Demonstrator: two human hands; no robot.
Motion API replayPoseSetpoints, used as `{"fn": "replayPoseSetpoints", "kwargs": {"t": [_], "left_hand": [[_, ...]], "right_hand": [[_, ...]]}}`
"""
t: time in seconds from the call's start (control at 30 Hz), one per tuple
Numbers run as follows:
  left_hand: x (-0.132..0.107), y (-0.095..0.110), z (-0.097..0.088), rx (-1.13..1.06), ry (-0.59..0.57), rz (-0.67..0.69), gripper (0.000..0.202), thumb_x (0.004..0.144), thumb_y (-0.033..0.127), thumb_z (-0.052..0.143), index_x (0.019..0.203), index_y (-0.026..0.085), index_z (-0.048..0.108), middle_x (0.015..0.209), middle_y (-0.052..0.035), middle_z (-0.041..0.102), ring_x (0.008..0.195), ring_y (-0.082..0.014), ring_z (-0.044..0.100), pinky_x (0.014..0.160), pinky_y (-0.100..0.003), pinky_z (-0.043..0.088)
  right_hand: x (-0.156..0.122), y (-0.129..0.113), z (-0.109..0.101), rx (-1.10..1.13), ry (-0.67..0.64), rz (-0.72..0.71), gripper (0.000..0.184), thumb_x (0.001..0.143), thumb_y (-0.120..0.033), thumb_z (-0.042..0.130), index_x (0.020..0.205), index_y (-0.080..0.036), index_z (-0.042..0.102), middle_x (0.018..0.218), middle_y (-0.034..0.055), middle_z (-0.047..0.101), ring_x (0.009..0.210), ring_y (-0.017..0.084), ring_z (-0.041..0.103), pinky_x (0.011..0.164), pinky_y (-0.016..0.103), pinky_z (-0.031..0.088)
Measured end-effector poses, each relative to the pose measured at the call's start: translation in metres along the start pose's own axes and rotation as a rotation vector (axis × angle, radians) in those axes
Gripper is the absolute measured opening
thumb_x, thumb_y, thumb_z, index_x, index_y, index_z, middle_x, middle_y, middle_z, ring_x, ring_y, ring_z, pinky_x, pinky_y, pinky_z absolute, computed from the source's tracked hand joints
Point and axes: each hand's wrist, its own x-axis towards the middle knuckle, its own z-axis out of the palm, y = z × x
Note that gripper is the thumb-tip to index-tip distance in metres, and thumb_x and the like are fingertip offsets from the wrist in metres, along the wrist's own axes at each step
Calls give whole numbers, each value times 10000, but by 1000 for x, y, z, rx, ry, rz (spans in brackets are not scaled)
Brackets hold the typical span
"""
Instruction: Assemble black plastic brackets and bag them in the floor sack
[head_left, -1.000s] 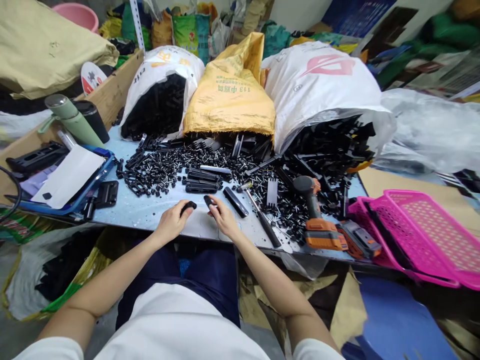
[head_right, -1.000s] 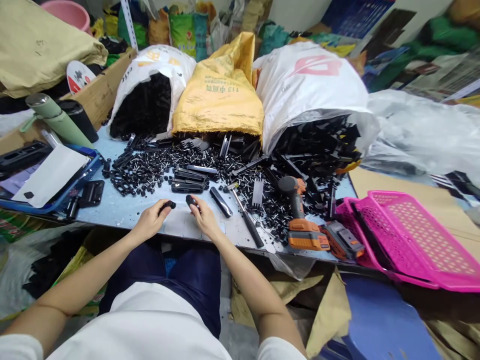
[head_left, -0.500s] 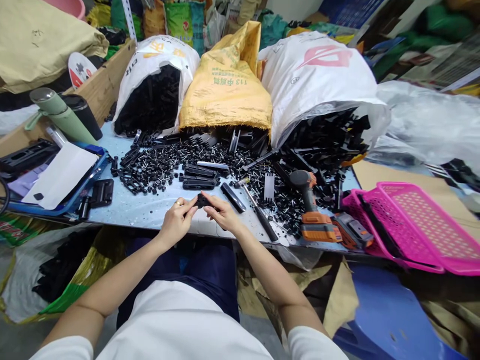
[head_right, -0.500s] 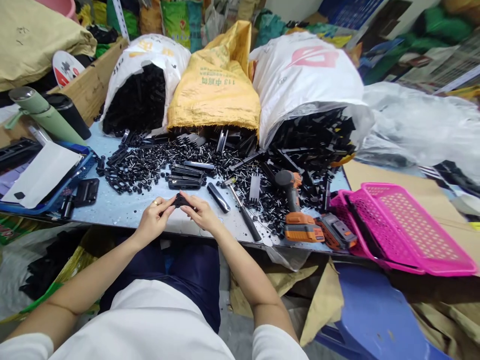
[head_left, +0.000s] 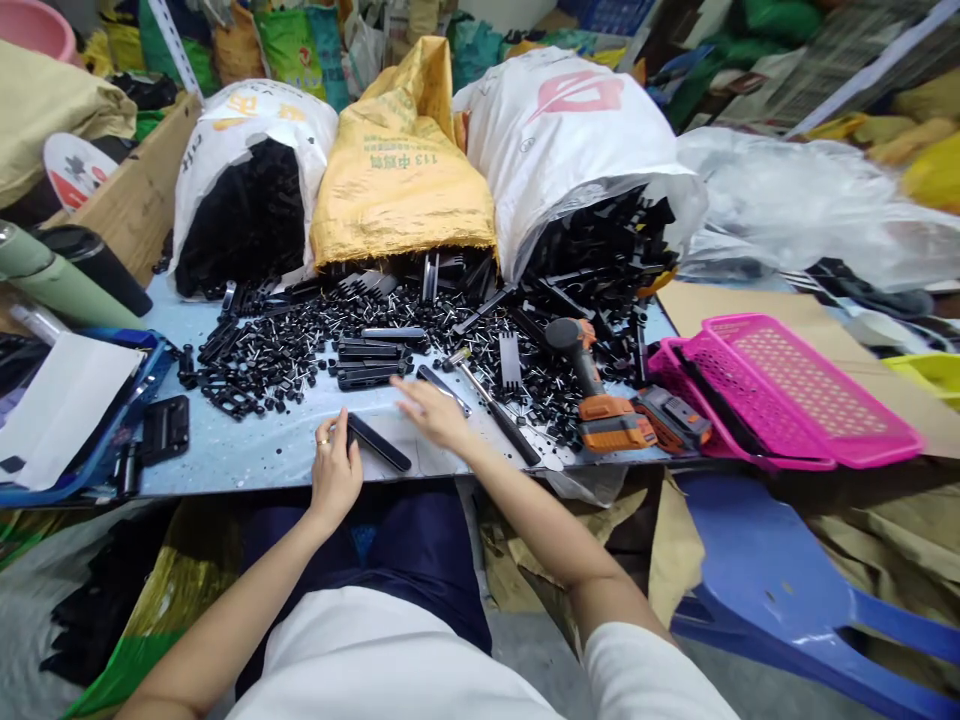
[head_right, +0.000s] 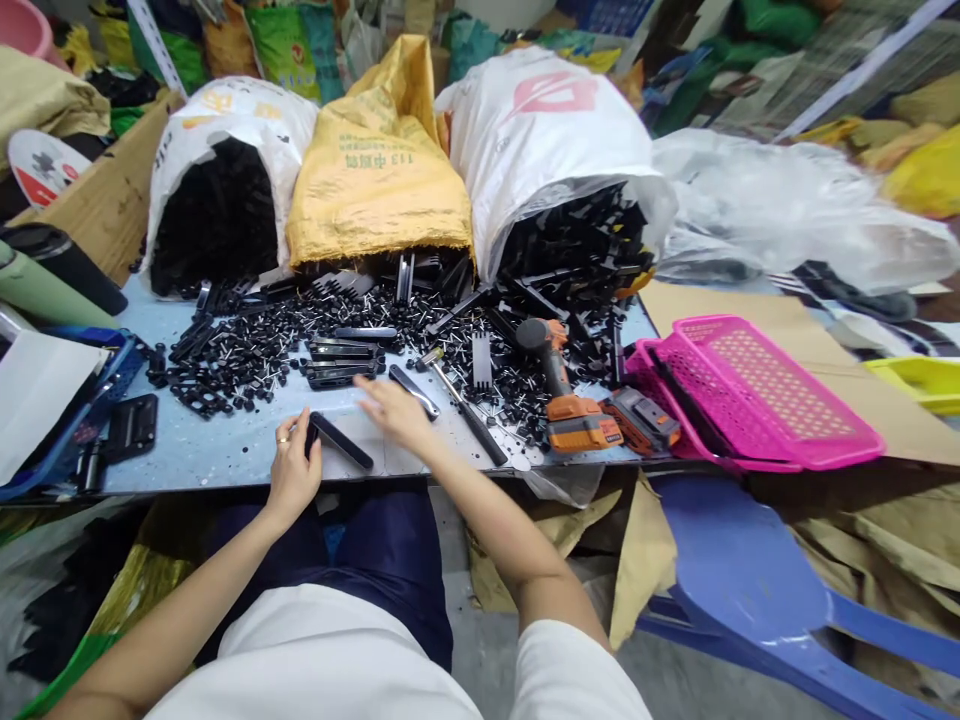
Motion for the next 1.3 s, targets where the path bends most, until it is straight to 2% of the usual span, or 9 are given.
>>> {"fn": "replayPoseSetpoints", "kwargs": {"t": [0.1, 0.23, 0.47, 0.63, 0.77, 0.93, 1.0, 1.1, 1.3], "left_hand": [[9, -4, -1, 222, -306, 336, 469, 861, 136, 425, 1309, 264, 470, 1317, -121, 472, 1254, -313, 394, 1035, -595, 255], [28, -2, -1, 372, -525, 577, 436, 861, 45, 367, 1223, 212, 545, 1029, -90, 627, 1004, -226, 560, 1012, -521, 319], [25, -9, -7, 497, -491, 497, 381, 880, 83, 395, 1231, 149, 528, 927, -109, 617, 877, -241, 565, 726, -367, 451], [21, 3, -9, 45, -400, 322, 397, 894, 341, 484, 1250, 166, 493, 1034, -126, 599, 999, -262, 545, 841, -410, 446], [22, 40, -6, -636, -334, 62, 479, 865, 467, 493, 1248, 181, 458, 1006, -88, 614, 866, -189, 607, 777, -331, 489], [19, 52, -9, -912, -517, -463, 407, 837, 544, 465, 832, 144, 538, 541, 21, 525, 345, -63, 393, 352, -190, 293], [17, 44, -14, -815, -696, -396, 441, 846, 568, 424, 803, 147, 544, 563, -6, 558, 365, -79, 424, 364, -203, 311], [21, 29, -18, -462, -616, -23, 495, 811, 593, 481, 1047, 165, 564, 953, -111, 640, 799, -196, 611, 675, -323, 485], [38, 7, -3, 114, -686, 402, 864, 627, 763, 553, 1253, 176, 453, 1259, -154, 495, 1195, -327, 410, 997, -477, 286]], "right_hand": [[30, 67, -50, -382, 226, 256, 420, 949, -283, 388, 1339, -133, 437, 1148, 142, 570, 1028, 226, 473, 810, 316, 400], [72, 134, -102, -626, 181, 260, 298, 940, -104, 369, 1172, 19, 512, 1150, 219, 545, 1040, 185, 410, 838, 309, 296], [88, 138, -141, -562, 41, 31, 176, 868, -187, 551, 830, -18, 582, 879, 144, 647, 898, 132, 488, 861, 283, 248], [29, 63, -103, -330, 47, -26, 279, 855, -387, 562, 941, -122, 573, 870, 79, 654, 789, 159, 567, 743, 289, 359], [-31, -16, -39, 346, 92, 25, 380, 949, -456, 324, 1034, -171, 560, 875, 47, 666, 721, 147, 610, 645, 278, 436], [-67, -40, -35, -56, 145, -167, 316, 894, -443, 493, 1009, -180, 625, 937, 88, 662, 862, 197, 595, 803, 339, 408], [-69, -31, -43, -282, -6, -361, 297, 905, -411, 491, 1075, -192, 600, 996, 95, 644, 916, 194, 569, 846, 347, 370], [-67, -14, -40, -418, -328, -480, 277, 944, -376, 420, 1077, -187, 573, 904, 67, 626, 827, 156, 560, 745, 292, 361], [-72, -3, -12, -408, -491, -221, 338, 949, -462, 356, 1061, -204, 544, 887, 46, 615, 786, 150, 583, 612, 249, 307]]}}
